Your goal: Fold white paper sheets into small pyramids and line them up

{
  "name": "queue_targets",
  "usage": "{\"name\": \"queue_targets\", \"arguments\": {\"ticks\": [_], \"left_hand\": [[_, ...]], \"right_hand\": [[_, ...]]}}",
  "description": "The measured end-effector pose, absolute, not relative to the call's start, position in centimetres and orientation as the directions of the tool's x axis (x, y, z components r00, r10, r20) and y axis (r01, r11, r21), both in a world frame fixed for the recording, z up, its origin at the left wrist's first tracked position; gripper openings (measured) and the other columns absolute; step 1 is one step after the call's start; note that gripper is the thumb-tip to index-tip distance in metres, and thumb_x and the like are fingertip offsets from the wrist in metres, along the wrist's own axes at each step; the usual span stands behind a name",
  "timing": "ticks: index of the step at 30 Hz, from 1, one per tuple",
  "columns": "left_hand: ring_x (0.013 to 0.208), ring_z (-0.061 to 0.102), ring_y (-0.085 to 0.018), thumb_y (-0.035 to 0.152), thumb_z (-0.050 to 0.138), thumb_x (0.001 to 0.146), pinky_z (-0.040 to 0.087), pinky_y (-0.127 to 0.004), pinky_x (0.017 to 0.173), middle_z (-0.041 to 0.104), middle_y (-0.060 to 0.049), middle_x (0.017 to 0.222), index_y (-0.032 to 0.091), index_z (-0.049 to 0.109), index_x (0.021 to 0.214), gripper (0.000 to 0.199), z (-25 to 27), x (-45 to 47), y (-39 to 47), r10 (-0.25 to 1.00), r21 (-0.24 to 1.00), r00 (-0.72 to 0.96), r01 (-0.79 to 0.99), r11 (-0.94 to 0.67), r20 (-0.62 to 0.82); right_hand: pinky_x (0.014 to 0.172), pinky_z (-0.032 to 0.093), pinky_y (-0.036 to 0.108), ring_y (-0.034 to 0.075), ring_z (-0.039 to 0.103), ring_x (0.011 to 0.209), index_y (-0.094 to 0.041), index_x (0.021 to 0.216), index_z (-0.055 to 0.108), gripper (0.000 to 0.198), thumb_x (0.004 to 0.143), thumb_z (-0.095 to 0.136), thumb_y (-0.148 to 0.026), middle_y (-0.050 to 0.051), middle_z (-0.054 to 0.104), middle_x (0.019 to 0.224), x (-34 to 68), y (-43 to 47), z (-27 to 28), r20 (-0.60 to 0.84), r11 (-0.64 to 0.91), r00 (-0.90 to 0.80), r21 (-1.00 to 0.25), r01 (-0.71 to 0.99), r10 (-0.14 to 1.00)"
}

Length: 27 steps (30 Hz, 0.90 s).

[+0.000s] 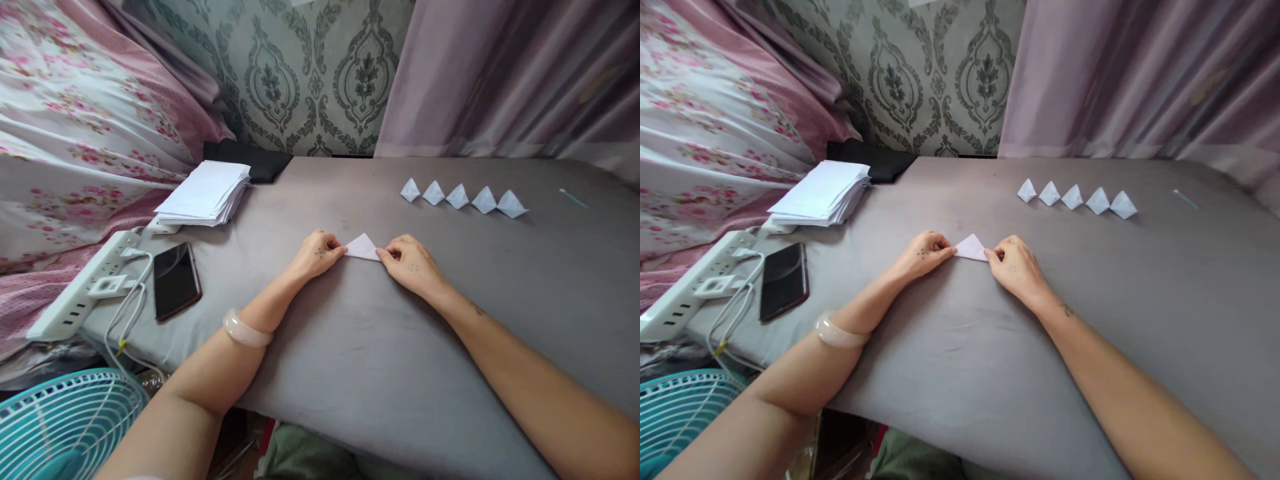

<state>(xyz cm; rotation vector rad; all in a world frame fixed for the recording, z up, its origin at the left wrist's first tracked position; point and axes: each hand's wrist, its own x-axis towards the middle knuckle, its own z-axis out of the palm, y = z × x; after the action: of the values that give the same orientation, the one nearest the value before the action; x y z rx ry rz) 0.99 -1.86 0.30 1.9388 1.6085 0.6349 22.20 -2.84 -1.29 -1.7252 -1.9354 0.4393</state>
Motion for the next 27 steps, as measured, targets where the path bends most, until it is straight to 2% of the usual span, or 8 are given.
{"name": "queue_targets", "arguments": {"ticks": [4, 12, 15, 19, 23, 27], "left_hand": [[0.073, 0.056, -0.015, 0.031, 0.061, 0.081, 0.046, -0.029, 0.073, 0.064, -0.008, 0.084, 0.012, 0.07, 0.082, 0.02, 0.3, 1.2, -1.7, 0.986, 0.663, 0.165, 0.74, -0.118, -0.01], [0.075, 0.055, -0.016, 0.031, 0.063, 0.08, 0.046, -0.03, 0.077, 0.062, -0.007, 0.083, 0.014, 0.068, 0.078, 0.018, 0.2, 1.4, -1.5, 0.991, 0.631, 0.131, 0.772, -0.075, -0.043], [0.081, 0.055, -0.017, 0.031, 0.065, 0.079, 0.046, -0.032, 0.08, 0.06, -0.009, 0.093, 0.014, 0.067, 0.083, 0.017, -0.3, 1.4, -1.7, 0.992, 0.587, 0.122, 0.803, -0.105, 0.011], [0.097, 0.053, -0.022, 0.031, 0.063, 0.082, 0.043, -0.036, 0.09, 0.055, -0.011, 0.101, 0.016, 0.067, 0.093, 0.019, -1.2, 1.3, -1.6, 0.975, 0.516, 0.173, 0.827, -0.221, 0.14], [0.1, 0.052, -0.023, 0.03, 0.062, 0.082, 0.041, -0.038, 0.094, 0.055, -0.012, 0.1, 0.015, 0.07, 0.09, 0.019, -1.4, 1.4, -1.0, 0.982, 0.543, 0.177, 0.82, -0.181, 0.06], [0.098, 0.054, -0.024, 0.031, 0.059, 0.082, 0.042, -0.039, 0.091, 0.056, -0.012, 0.102, 0.016, 0.069, 0.087, 0.019, -1.1, 1.5, -0.7, 0.984, 0.544, 0.177, 0.825, -0.155, 0.011]], "right_hand": [[0.08, 0.045, 0.034, 0.019, 0.059, 0.08, -0.019, 0.068, 0.063, 0.022, 0.082, 0.058, -0.036, 0.007, 0.062, 0.091, 22.2, -2.6, -1.5, 0.165, 0.154, -0.078, -0.516, 0.843, 0.983], [0.077, 0.043, 0.032, 0.018, 0.057, 0.079, -0.02, 0.064, 0.062, 0.024, 0.079, 0.061, -0.039, 0.006, 0.06, 0.088, 22.6, -1.9, -0.9, 0.082, 0.147, -0.122, -0.489, 0.86, 0.989], [0.075, 0.042, 0.031, 0.017, 0.057, 0.078, -0.02, 0.066, 0.063, 0.023, 0.078, 0.062, -0.04, 0.005, 0.06, 0.087, 22.8, -1.8, -0.8, 0.067, 0.143, -0.126, -0.496, 0.857, 0.99], [0.075, 0.043, 0.03, 0.016, 0.056, 0.074, -0.02, 0.08, 0.067, 0.019, 0.078, 0.063, -0.039, 0.004, 0.059, 0.087, 22.7, -1.9, -0.9, 0.086, 0.148, -0.121, -0.51, 0.847, 0.989], [0.077, 0.042, 0.03, 0.016, 0.056, 0.078, -0.022, 0.086, 0.069, 0.017, 0.081, 0.06, -0.035, 0.004, 0.061, 0.094, 22.6, -1.8, -1.1, 0.066, 0.146, -0.131, -0.537, 0.831, 0.989], [0.085, 0.041, 0.029, 0.017, 0.057, 0.092, -0.021, 0.091, 0.069, 0.017, 0.085, 0.056, -0.031, 0.006, 0.059, 0.099, 22.5, -2.1, -1.1, 0.067, 0.18, -0.172, -0.548, 0.817, 0.983]]}}
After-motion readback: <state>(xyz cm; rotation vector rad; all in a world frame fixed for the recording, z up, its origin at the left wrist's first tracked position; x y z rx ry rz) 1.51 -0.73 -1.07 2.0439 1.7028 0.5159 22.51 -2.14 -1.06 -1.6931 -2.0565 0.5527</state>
